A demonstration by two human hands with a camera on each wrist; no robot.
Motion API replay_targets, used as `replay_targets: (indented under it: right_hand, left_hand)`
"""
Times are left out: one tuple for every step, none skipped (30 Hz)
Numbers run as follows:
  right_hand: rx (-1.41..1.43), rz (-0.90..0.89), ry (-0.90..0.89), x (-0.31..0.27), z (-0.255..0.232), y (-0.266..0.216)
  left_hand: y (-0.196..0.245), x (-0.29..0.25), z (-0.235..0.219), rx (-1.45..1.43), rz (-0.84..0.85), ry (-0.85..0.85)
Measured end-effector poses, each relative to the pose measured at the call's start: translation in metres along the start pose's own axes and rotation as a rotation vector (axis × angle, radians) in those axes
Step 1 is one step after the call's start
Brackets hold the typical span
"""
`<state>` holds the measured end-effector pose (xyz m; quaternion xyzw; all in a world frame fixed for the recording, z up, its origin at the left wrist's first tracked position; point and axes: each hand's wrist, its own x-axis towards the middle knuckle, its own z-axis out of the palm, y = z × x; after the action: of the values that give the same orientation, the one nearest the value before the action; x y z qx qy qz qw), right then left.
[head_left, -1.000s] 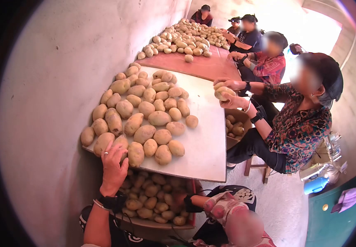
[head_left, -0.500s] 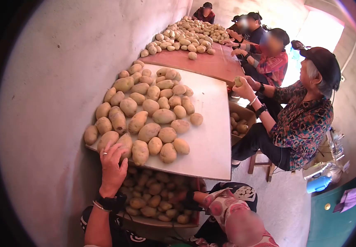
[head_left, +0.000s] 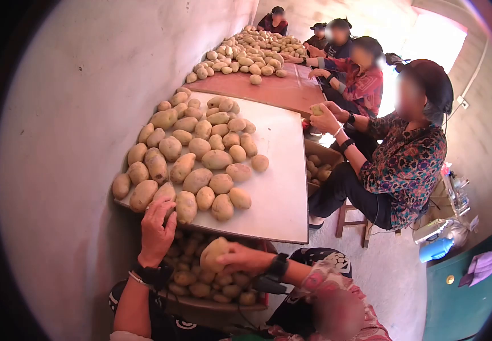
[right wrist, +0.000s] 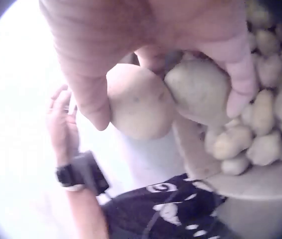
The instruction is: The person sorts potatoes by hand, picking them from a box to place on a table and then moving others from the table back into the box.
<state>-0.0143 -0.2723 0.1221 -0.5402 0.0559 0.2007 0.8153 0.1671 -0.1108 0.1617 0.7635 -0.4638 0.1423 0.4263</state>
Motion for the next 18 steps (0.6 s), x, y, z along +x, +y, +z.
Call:
replay_targets:
  right_hand:
    - [0.129, -0.099, -0.004, -0.009, 0.000, -0.010]
    - [0.131, -0.100, -0.015, -0.018, 0.000, -0.020]
    - [0.239, -0.201, -0.010, -0.028, -0.001, -0.030]
    - [0.349, -0.303, 0.004, -0.037, -0.006, -0.040]
    - [0.355, -0.304, 0.011, -0.042, -0.014, -0.047]
    - [0.361, -0.391, 0.069, -0.045, -0.022, -0.052]
    - [0.377, -0.470, 0.126, -0.046, -0.029, -0.054]
    - [0.356, -0.547, 0.188, -0.048, -0.038, -0.061]
    - [0.388, -0.591, 0.259, -0.050, -0.049, -0.069]
    - [0.400, -0.604, 0.310, -0.052, -0.065, -0.074]
    - [0.387, -0.624, 0.438, -0.056, -0.072, -0.080]
    - [0.324, -0.610, 0.591, -0.059, -0.083, -0.082]
    - [0.263, -0.594, 0.743, -0.058, -0.094, -0.082]
    - [0.272, -0.596, 0.749, -0.056, -0.098, -0.083]
    - [0.179, -0.562, 0.786, -0.053, -0.102, -0.085]
    - [0.084, -0.527, 0.827, -0.051, -0.107, -0.087]
    - [0.020, -0.539, 0.860, -0.043, -0.110, -0.087]
    - [-0.110, -0.561, 0.836, -0.038, -0.113, -0.087]
  left_hand:
    - [0.002, 0.000, 0.001, -0.071, 0.031, 0.012]
    - [0.003, 0.000, 0.001, -0.139, 0.061, 0.024]
    - [0.005, -0.002, 0.002, -0.132, 0.060, 0.024]
    - [0.008, -0.004, 0.005, -0.153, 0.082, 0.011]
    - [0.011, -0.006, 0.010, -0.179, 0.104, -0.006]
    - [0.010, -0.009, 0.013, -0.170, 0.114, -0.038]
    - [0.011, -0.012, 0.015, -0.168, 0.096, -0.060]
    - [0.010, -0.010, 0.015, -0.130, 0.116, -0.065]
    - [0.008, -0.007, 0.016, -0.091, 0.145, -0.064]
    - [0.006, -0.006, 0.018, -0.077, 0.127, -0.049]
    - [0.006, -0.006, 0.020, -0.080, 0.125, -0.054]
    - [0.006, -0.005, 0.022, -0.080, 0.124, -0.047]
    - [0.005, -0.004, 0.023, -0.078, 0.125, -0.043]
    - [0.003, -0.005, 0.025, -0.080, 0.129, -0.053]
    - [0.003, -0.006, 0.027, -0.046, 0.136, -0.067]
    - [0.003, -0.006, 0.031, -0.017, 0.147, -0.080]
    - [0.005, -0.004, 0.034, -0.032, 0.158, -0.089]
    - [0.007, -0.003, 0.033, -0.048, 0.149, -0.092]
